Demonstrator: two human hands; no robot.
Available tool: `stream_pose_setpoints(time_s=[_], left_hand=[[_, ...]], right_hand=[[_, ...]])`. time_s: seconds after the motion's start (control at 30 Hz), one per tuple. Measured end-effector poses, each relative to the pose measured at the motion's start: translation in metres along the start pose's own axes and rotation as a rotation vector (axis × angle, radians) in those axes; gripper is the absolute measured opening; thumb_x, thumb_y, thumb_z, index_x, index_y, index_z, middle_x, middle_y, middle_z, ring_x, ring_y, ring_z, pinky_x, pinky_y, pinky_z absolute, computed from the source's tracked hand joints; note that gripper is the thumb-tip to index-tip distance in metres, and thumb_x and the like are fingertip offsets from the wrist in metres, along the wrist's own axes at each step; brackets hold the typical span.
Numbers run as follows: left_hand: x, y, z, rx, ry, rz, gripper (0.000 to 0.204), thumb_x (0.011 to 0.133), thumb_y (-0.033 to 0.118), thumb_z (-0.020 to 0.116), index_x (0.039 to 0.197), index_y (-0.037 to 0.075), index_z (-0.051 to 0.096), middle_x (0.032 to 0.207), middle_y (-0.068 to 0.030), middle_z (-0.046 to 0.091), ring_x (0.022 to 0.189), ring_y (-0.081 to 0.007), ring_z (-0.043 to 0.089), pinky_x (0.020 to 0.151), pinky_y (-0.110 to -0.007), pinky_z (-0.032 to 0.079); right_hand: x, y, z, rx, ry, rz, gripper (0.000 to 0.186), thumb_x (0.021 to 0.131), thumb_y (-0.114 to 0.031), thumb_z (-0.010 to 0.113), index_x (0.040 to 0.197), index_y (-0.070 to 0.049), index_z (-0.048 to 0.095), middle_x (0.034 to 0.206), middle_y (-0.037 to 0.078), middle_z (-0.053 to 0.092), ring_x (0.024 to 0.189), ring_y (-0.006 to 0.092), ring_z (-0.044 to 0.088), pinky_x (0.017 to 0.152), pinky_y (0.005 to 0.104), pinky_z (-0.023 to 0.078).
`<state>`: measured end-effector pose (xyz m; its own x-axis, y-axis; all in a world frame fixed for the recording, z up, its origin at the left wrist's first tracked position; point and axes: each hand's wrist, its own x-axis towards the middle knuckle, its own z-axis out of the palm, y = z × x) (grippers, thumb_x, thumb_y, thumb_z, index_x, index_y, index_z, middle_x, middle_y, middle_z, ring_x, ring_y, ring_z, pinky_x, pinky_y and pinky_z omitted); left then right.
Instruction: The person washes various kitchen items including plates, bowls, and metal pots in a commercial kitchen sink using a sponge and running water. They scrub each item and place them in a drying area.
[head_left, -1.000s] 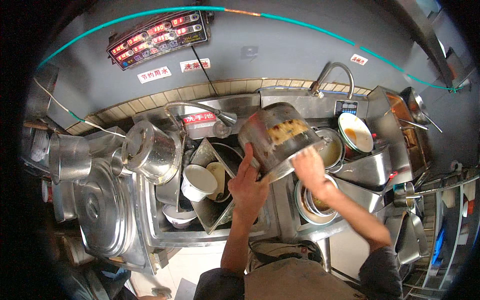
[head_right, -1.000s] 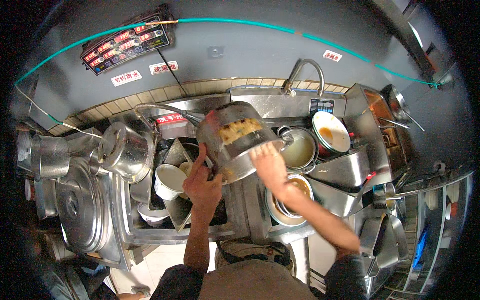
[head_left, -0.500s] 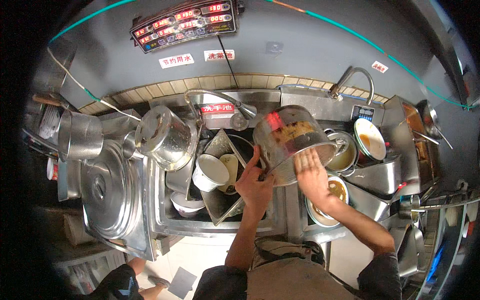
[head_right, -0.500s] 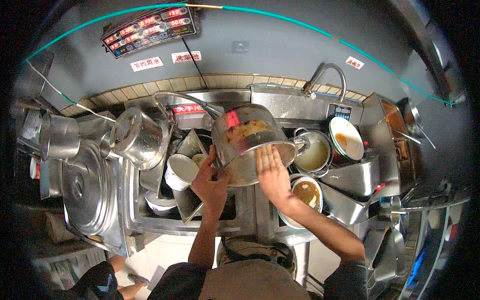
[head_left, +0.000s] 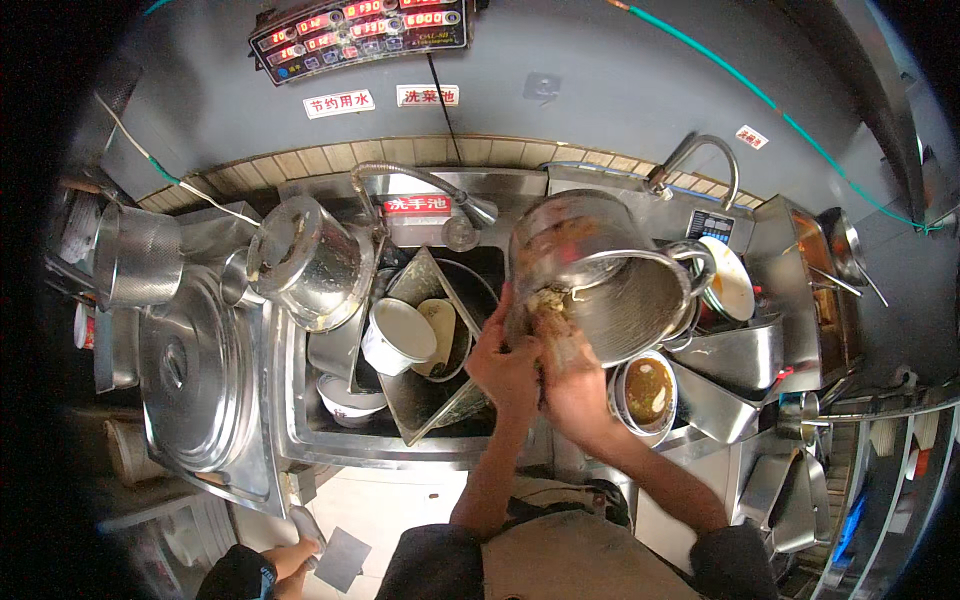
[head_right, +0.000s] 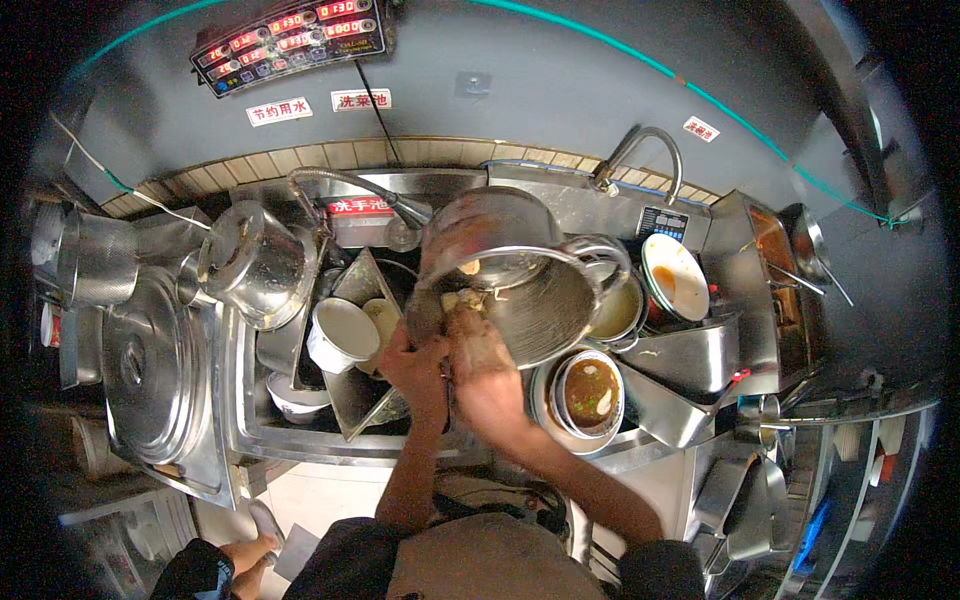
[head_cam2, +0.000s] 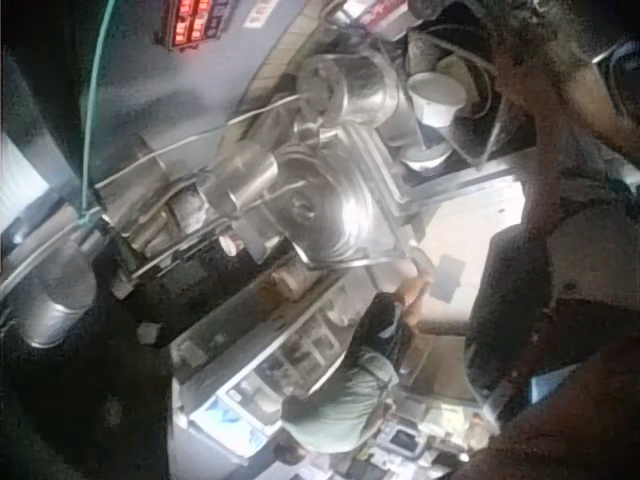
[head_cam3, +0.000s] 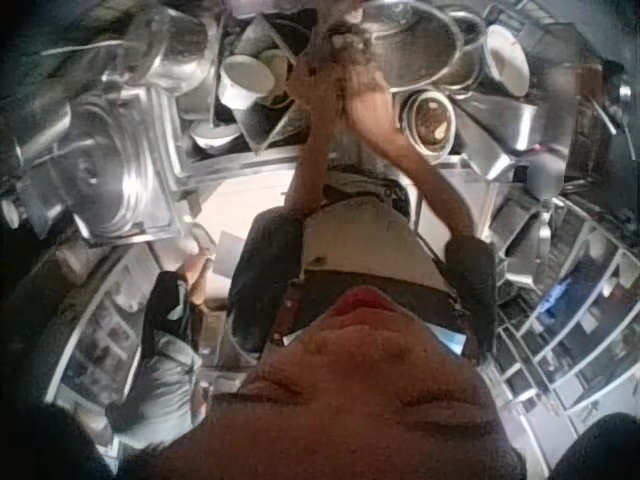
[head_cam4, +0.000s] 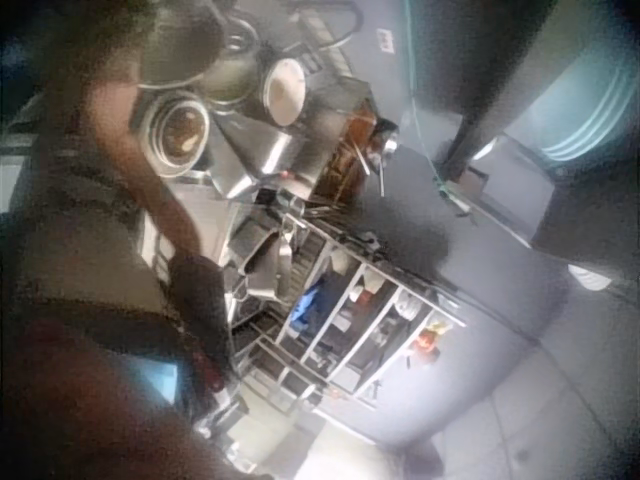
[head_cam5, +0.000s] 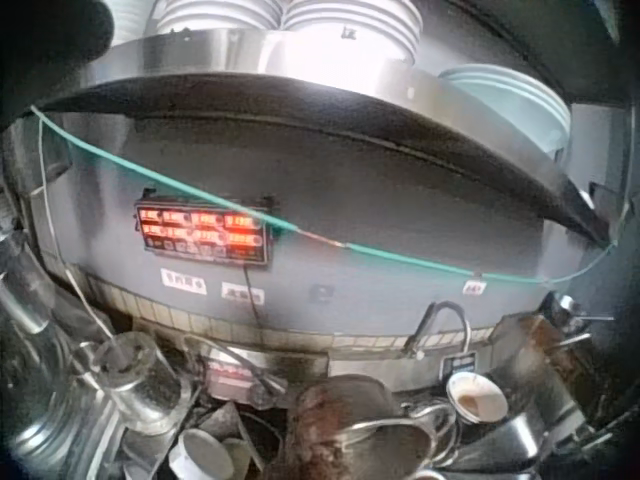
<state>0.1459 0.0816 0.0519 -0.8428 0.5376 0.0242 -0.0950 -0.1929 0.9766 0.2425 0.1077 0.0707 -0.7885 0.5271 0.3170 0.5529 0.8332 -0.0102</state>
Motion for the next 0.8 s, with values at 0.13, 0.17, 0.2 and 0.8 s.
stream_pose_setpoints(time_s=[0.13,0.17,0.2,0.8], left_hand=[[-0.001,0.014,-0.011,-0.053,0.008,-0.156,0.059,0.055,-0.004,0.051,0.113,0.001,0.060,0.104,-0.0059,0.064,0.052,-0.0014,0.049,0.040,-0.016,0.039],[-0.002,0.016,-0.013,-0.061,-0.002,-0.159,0.059,0.055,-0.005,0.051,0.113,0.001,0.059,0.103,-0.0062,0.064,0.053,-0.0014,0.049,0.039,-0.016,0.038],[-0.004,0.018,-0.013,-0.073,-0.010,-0.169,0.059,0.056,-0.005,0.051,0.114,0.000,0.059,0.102,-0.0064,0.064,0.053,-0.0013,0.049,0.039,-0.016,0.038],[0.000,0.012,-0.019,-0.289,-0.008,-0.131,0.058,0.059,-0.006,0.050,0.116,-0.002,0.057,0.086,-0.0018,0.061,0.059,-0.0055,0.050,0.053,-0.021,0.044]], right_hand=[[-0.018,0.004,-0.010,0.152,0.004,-0.137,0.053,0.064,-0.004,0.055,0.115,0.006,0.050,0.114,0.022,0.054,0.104,0.0341,0.053,0.092,0.0426,0.042],[-0.032,0.018,-0.003,-0.208,-0.033,-0.237,0.051,0.064,-0.005,0.055,0.114,0.005,0.051,0.112,0.020,0.054,0.103,0.0332,0.054,0.092,0.0428,0.042],[-0.052,0.039,0.012,-0.572,-0.079,-0.336,0.050,0.064,-0.005,0.055,0.112,0.004,0.052,0.111,0.019,0.055,0.103,0.0323,0.054,0.093,0.0429,0.041],[0.001,0.001,-0.039,0.317,0.065,-0.263,0.042,0.062,-0.005,0.054,0.104,-0.001,0.058,0.108,0.016,0.055,0.108,0.0304,0.052,0.097,0.0415,0.040]])
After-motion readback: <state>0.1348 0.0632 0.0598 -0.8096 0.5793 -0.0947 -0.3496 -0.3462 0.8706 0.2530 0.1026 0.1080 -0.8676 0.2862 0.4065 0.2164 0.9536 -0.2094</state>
